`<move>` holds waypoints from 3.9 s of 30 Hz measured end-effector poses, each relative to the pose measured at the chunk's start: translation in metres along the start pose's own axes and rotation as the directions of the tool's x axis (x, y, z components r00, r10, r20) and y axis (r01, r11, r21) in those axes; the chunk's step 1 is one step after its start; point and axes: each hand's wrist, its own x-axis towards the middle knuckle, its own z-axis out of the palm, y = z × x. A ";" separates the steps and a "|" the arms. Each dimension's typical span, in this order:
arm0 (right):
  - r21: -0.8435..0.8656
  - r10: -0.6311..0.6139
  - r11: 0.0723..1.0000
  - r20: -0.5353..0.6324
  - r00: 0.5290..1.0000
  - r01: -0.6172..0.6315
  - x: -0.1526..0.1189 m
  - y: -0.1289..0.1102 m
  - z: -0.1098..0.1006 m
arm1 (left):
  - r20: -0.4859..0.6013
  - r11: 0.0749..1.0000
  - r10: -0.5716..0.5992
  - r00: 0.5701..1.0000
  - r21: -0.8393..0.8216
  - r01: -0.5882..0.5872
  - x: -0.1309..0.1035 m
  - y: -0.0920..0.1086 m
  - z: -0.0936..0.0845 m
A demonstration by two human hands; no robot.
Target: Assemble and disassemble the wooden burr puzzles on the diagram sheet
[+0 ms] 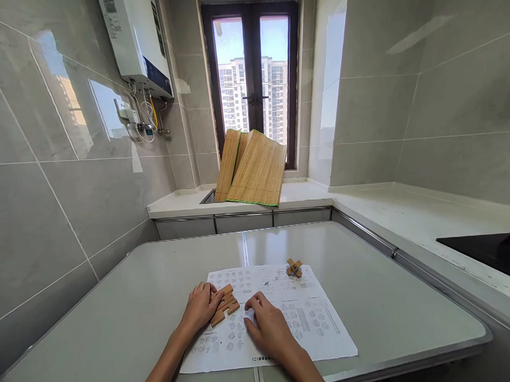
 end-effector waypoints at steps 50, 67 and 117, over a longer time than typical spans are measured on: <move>0.666 0.055 0.746 -0.063 0.996 0.001 0.065 0.031 0.033 | -0.137 0.827 0.110 0.985 -0.537 -0.167 -0.022 0.028 0.006; 0.607 0.082 0.794 -0.128 0.988 0.013 0.056 0.008 0.035 | -0.155 0.875 0.221 0.963 -0.405 -0.266 -0.026 0.037 0.000; 0.609 0.080 0.791 -0.207 0.975 0.064 0.061 -0.006 0.058 | -0.163 0.902 0.205 0.965 -0.352 -0.252 -0.029 0.035 0.019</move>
